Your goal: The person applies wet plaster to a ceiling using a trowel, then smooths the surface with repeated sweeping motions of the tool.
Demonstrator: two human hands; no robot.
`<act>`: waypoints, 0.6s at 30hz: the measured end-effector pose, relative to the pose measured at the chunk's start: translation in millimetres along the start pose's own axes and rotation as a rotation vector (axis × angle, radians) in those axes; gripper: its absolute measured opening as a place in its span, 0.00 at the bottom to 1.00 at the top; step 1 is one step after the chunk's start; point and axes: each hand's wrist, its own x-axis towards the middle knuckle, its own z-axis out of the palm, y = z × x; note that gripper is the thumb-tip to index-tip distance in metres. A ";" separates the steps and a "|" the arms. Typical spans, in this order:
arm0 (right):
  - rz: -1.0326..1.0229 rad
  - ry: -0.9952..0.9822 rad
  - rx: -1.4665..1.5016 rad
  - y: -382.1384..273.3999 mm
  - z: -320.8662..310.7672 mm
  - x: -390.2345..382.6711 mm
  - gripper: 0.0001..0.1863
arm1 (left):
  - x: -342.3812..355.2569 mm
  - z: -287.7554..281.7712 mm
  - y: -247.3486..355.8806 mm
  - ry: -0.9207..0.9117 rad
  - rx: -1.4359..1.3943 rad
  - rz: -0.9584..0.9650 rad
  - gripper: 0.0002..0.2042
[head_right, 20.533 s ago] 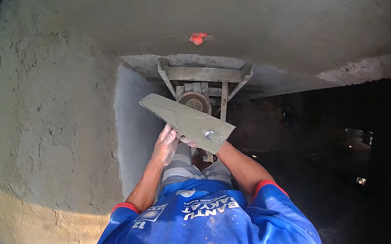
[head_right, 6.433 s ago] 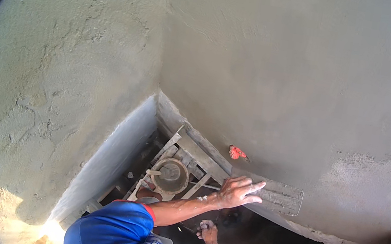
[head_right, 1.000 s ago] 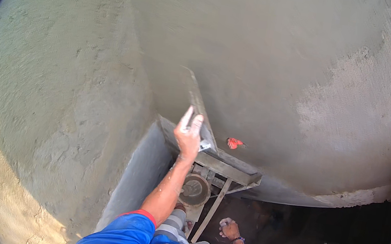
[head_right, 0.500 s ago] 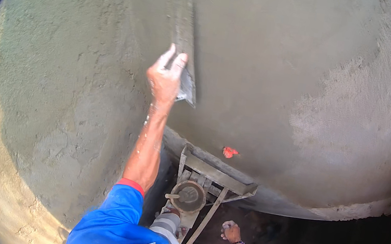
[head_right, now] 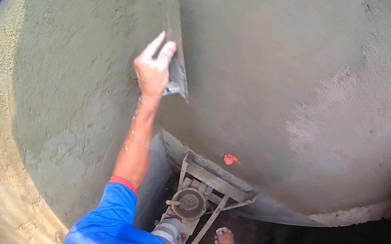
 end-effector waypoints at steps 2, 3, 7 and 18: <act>-0.007 0.011 -0.018 7.9 -2.7 3.0 0.09 | 57.8 -11.6 -11.4 0.082 0.050 0.045 0.22; -0.015 0.034 -0.045 11.5 -7.6 4.0 0.09 | 69.8 -8.1 -6.2 0.063 0.046 0.025 0.23; 0.075 0.052 0.022 18.2 -18.6 -2.3 0.08 | 29.2 37.1 22.5 0.049 0.226 0.115 0.24; -0.040 0.005 0.016 -15.0 -0.8 10.1 0.11 | -112.2 32.2 24.8 -0.255 0.152 0.185 0.23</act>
